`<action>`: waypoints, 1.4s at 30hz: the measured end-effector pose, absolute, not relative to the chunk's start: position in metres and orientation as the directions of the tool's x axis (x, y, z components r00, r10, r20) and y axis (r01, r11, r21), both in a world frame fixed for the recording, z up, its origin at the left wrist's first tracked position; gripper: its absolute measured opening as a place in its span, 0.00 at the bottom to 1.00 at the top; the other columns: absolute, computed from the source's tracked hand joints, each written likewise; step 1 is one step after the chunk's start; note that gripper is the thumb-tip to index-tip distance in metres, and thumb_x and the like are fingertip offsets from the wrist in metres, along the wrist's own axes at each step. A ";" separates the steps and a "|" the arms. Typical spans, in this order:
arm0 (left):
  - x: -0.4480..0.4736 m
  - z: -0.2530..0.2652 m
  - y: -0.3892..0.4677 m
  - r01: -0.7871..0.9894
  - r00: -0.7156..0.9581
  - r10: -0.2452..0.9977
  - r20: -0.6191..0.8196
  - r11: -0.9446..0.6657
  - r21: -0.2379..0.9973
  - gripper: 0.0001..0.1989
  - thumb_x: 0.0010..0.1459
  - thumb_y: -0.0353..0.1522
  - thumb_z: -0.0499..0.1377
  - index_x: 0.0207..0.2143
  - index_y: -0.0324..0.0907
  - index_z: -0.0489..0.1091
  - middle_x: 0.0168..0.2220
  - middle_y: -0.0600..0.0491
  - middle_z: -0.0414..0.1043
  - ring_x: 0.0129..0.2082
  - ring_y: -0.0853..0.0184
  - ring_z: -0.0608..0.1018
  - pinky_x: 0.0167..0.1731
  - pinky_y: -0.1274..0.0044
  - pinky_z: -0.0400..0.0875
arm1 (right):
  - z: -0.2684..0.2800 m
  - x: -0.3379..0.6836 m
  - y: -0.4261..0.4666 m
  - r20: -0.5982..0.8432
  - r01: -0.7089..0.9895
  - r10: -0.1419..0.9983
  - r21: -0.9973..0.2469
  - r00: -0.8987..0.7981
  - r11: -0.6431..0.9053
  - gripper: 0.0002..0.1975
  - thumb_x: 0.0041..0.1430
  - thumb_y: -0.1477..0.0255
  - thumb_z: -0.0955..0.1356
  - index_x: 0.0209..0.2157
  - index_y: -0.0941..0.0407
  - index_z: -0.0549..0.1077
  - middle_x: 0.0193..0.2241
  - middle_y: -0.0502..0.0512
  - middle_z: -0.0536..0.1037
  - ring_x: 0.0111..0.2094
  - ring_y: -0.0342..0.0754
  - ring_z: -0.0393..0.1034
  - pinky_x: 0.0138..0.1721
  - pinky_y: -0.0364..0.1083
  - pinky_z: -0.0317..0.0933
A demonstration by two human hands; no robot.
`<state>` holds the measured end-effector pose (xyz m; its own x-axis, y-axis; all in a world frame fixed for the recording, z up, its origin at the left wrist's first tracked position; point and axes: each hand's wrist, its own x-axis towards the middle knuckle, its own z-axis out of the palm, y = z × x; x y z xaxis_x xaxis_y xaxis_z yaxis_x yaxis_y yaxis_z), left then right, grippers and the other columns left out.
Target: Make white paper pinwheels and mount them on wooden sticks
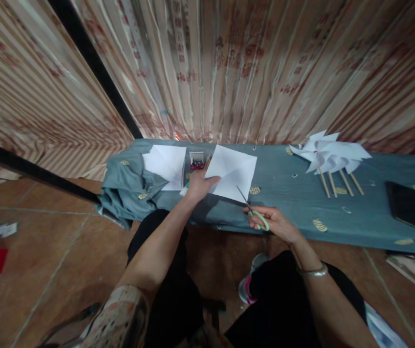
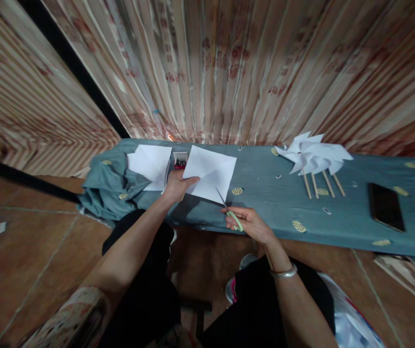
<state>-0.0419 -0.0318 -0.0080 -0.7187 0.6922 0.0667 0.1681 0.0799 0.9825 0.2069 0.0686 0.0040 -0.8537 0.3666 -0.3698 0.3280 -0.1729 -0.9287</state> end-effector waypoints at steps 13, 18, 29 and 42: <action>-0.033 0.001 -0.033 0.143 -0.698 0.716 0.010 0.126 0.982 0.09 0.42 0.33 0.66 0.25 0.36 0.77 0.22 0.55 0.73 0.24 0.67 0.75 0.26 0.78 0.67 | -0.004 0.203 0.068 -0.373 0.300 0.385 -0.924 -0.844 -0.237 0.36 0.37 0.52 0.78 0.45 0.59 0.72 0.22 0.50 0.76 0.23 0.42 0.68 0.26 0.44 0.62; -0.036 0.000 -0.033 0.164 -0.705 0.709 0.021 0.135 0.977 0.10 0.42 0.35 0.66 0.25 0.36 0.77 0.22 0.55 0.73 0.25 0.66 0.75 0.26 0.78 0.67 | -0.005 0.202 0.066 -0.358 0.287 0.406 -0.931 -0.841 -0.226 0.35 0.38 0.53 0.78 0.44 0.59 0.72 0.21 0.49 0.76 0.22 0.42 0.68 0.25 0.44 0.61; -0.028 0.009 -0.035 0.159 -0.683 0.730 -0.009 0.161 0.974 0.08 0.41 0.33 0.66 0.25 0.36 0.77 0.20 0.55 0.73 0.22 0.68 0.73 0.23 0.79 0.65 | 0.002 0.200 0.064 -0.366 0.300 0.366 -0.927 -0.856 -0.226 0.31 0.40 0.52 0.77 0.40 0.58 0.73 0.23 0.49 0.76 0.23 0.41 0.69 0.27 0.43 0.62; -0.027 0.009 -0.034 0.107 -0.677 0.736 -0.017 0.121 0.987 0.09 0.40 0.33 0.66 0.25 0.36 0.77 0.21 0.56 0.73 0.22 0.69 0.73 0.24 0.79 0.65 | 0.005 0.198 0.063 -0.365 0.307 0.390 -0.930 -0.846 -0.203 0.33 0.37 0.50 0.77 0.40 0.59 0.75 0.21 0.48 0.74 0.22 0.40 0.66 0.26 0.41 0.60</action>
